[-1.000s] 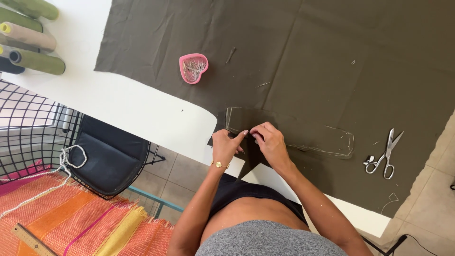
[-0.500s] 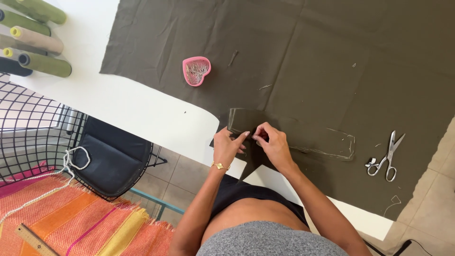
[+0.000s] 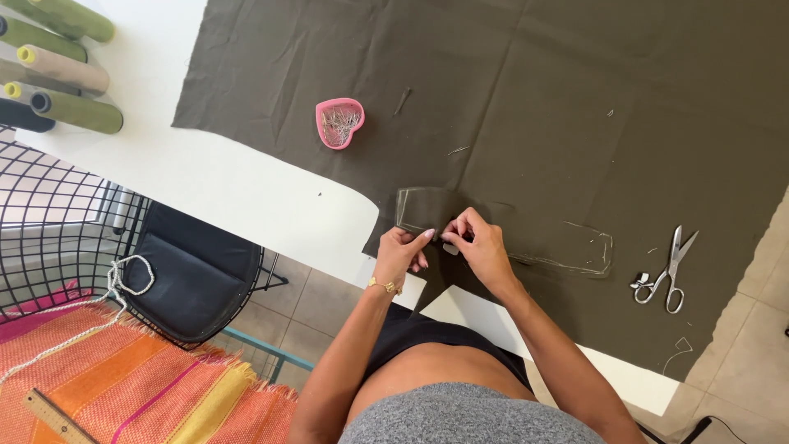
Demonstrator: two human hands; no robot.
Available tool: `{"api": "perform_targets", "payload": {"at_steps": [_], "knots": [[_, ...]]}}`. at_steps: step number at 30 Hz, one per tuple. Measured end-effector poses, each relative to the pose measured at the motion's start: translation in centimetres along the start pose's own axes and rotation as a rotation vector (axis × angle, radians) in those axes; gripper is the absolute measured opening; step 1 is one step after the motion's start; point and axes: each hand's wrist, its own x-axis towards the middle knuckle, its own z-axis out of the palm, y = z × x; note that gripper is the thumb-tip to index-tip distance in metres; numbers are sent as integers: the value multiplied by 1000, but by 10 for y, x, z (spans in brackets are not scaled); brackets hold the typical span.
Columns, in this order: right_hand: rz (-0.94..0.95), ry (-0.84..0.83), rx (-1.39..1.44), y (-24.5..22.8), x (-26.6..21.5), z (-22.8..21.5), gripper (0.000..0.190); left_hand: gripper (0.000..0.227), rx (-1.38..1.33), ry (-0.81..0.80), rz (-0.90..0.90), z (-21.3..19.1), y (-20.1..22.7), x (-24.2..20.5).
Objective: The person pins a folded piece of dark fabric along a chalk outline, then uses shears to cut the fabric along the marked line. The cut piece is removed from the main fabric sheet.
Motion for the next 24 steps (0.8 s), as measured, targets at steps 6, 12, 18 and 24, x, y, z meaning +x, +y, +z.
{"api": "perform_targets", "payload": {"at_steps": [6, 12, 18, 24], "knots": [[13, 7, -53, -9, 0, -1, 31, 25, 47, 10, 44, -2, 3, -2], [55, -31, -71, -15, 9, -4, 21, 31, 148, 9, 40, -30, 2, 15], [-356, 132, -396, -34, 92, -52, 15, 33, 199, 27, 68, -37, 52, 9], [-453, -37, -719, -23, 145, -49, 21, 31, 192, 20, 57, -49, 59, 15]]}}
